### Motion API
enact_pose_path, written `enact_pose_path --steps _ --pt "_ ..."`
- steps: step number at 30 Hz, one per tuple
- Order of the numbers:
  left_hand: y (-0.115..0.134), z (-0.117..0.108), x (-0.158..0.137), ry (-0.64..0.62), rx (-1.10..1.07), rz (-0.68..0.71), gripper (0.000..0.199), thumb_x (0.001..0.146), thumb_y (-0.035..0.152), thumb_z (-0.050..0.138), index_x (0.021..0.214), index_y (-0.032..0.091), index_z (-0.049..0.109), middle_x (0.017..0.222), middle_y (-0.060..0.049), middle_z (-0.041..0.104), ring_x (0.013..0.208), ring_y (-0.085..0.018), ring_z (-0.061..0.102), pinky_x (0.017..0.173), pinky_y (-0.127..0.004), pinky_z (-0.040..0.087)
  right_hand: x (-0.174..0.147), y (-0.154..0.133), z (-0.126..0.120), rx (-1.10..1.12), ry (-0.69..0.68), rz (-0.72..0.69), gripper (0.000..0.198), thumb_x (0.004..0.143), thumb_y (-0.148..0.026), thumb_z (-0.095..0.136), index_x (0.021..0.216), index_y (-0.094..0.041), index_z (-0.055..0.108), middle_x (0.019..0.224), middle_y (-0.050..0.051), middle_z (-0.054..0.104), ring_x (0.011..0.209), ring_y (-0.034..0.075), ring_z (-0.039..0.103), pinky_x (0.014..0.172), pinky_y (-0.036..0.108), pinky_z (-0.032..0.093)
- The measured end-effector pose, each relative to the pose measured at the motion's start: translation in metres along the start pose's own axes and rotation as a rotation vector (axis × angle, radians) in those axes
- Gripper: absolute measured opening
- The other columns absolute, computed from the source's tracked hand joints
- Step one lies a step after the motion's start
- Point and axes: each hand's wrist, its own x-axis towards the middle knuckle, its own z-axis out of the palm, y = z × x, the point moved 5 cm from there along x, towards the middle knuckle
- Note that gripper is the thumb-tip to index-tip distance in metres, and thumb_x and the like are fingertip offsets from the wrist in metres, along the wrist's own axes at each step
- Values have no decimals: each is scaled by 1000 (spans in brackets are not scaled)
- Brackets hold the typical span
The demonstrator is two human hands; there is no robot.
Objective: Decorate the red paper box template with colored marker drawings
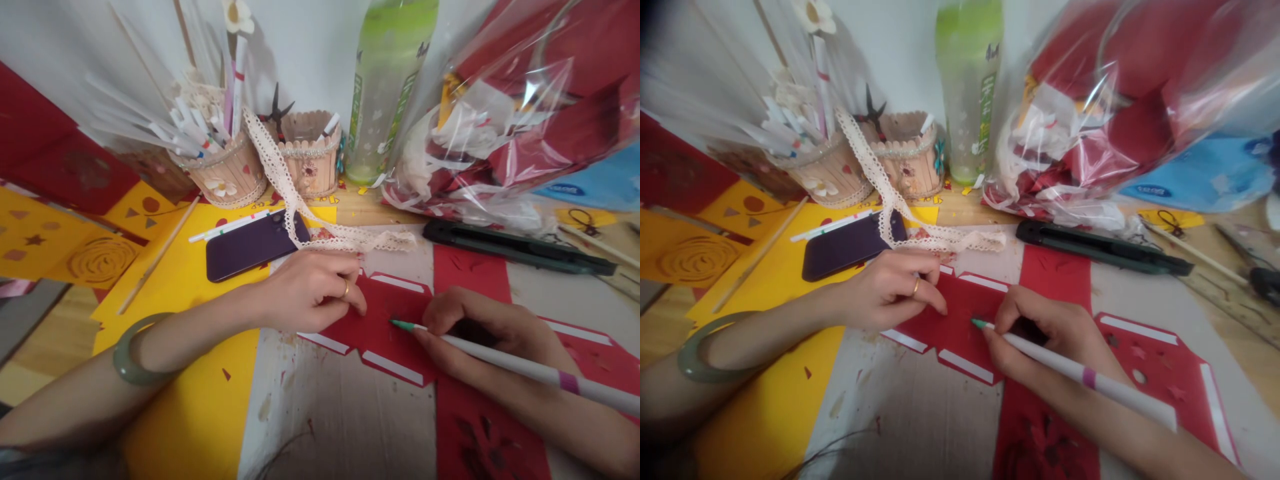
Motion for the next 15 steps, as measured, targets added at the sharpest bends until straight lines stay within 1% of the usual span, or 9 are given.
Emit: enact_pose_path --steps 5,10,15 --pt "0 0 0 -1 4 8 30 80 5 42 77 12 71 66 -2 50 60 -11 47 56 -23 37 1 -6 -3 -65 7 -25 23 80 -34 58 61 -25 50 55 -4 56 44 12 47 38 20 36" --pt "0 0 1 -2 -4 -1 30 80 4 42 77 9 72 65 -2 49 59 -11 46 55 -23 36 0 -5 0 -24 -39 -30 24 80 -33 59 60 -25 48 51 -5 54 42 11 45 36 19 34" --pt "1 0 1 -4 -3 -1 30 80 4 42 77 10 71 65 -2 50 60 -11 46 56 -23 37 -2 0 1 -11 -54 -26 21 80 -32 60 62 -25 50 53 -5 56 42 10 46 35 18 34"
